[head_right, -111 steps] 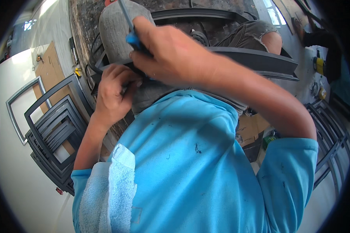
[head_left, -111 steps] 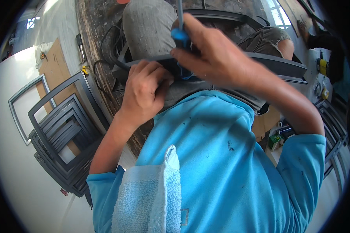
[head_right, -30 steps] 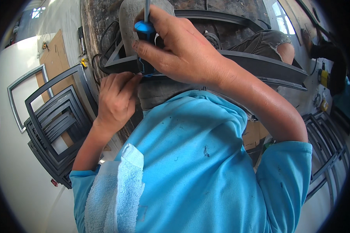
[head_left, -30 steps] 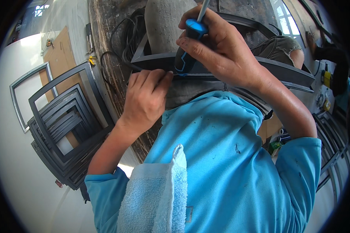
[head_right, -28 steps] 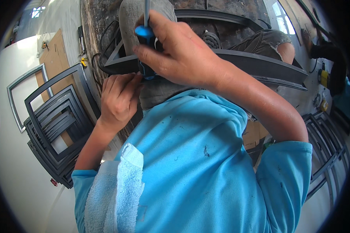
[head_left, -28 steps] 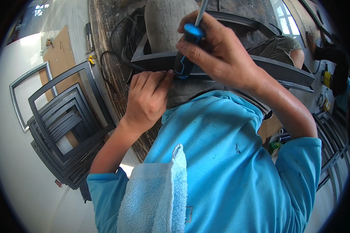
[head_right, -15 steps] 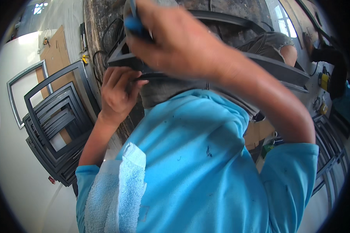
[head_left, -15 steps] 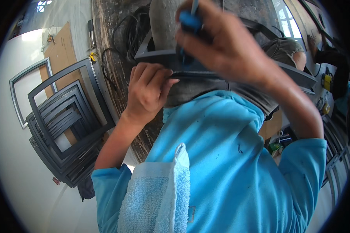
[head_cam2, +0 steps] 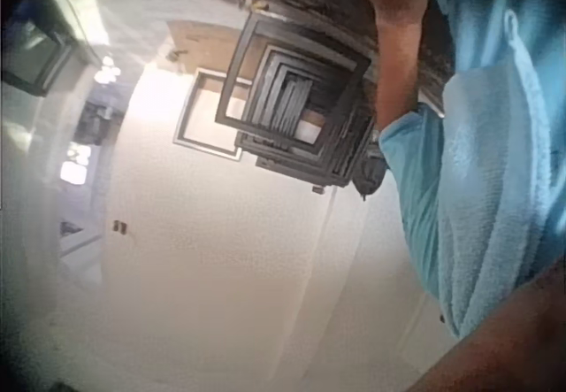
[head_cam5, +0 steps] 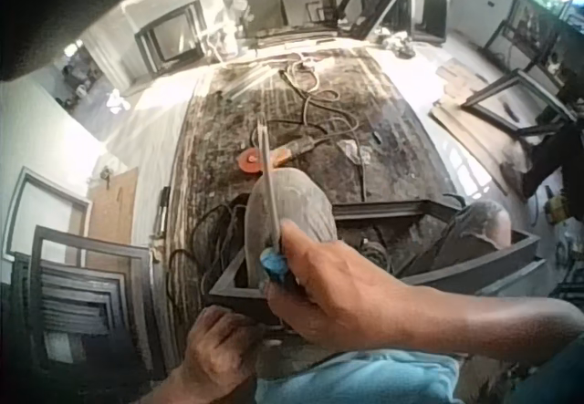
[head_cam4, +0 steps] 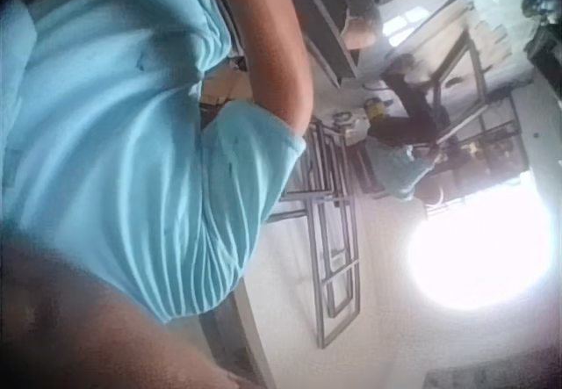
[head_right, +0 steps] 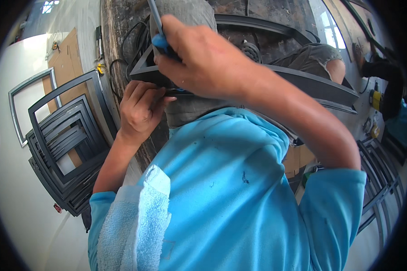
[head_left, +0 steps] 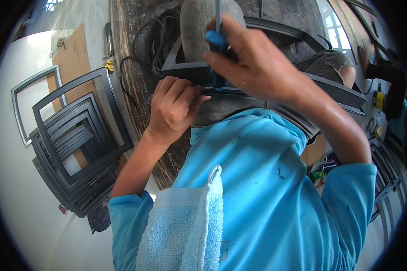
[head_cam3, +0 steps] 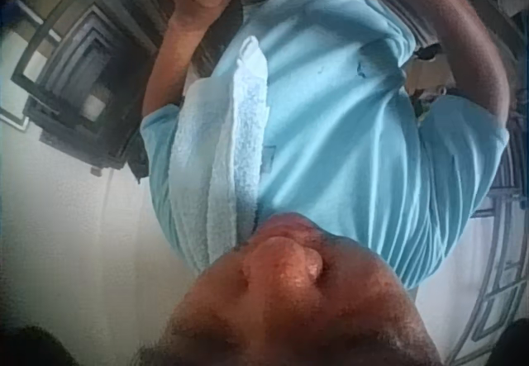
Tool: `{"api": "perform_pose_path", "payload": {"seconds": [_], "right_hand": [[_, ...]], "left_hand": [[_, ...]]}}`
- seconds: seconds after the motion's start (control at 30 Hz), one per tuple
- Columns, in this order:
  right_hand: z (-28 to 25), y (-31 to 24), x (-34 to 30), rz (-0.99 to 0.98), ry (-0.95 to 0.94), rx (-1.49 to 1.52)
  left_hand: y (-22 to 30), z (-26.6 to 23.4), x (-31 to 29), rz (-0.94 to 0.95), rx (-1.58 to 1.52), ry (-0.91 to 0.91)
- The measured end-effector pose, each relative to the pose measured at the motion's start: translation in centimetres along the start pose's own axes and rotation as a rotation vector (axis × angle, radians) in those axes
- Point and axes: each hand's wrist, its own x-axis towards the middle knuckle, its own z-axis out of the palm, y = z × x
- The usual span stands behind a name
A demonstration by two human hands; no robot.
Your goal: The recorder is assembling metal window or door frames using a screwdriver and wire cutters in a workshop environment.
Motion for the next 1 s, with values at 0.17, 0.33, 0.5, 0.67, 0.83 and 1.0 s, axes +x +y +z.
{"api": "perform_pose_path", "payload": {"seconds": [0.17, 0.33, 0.5, 0.67, 0.83, 1.0], "right_hand": [[0.2, -1.1, -0.6, 0.017, 0.025, 0.073], [-1.1, -0.5, 0.9, -0.07, 0.025, 0.125], [1.5, -0.2, -0.8, -0.01, 0.014, -0.023], [-2.2, -1.1, 0.8, -0.006, 0.038, 0.105], [-4.4, -3.0, -1.0, 0.145, -0.126, 0.238], [-4.7, -1.2, -2.4, 0.276, -0.151, 0.231]], "left_hand": [[0.2, -0.2, -0.1, -0.015, 0.012, -0.002], [0.0, -0.7, -0.5, -0.051, 0.016, -0.041], [0.2, -0.6, -0.3, -0.054, 0.004, -0.066], [0.8, -1.9, 0.2, -0.142, 0.018, -0.152], [1.4, -0.5, 0.4, -0.04, 0.04, -0.099], [2.3, 1.6, 0.8, 0.071, 0.03, 0.025]]}}
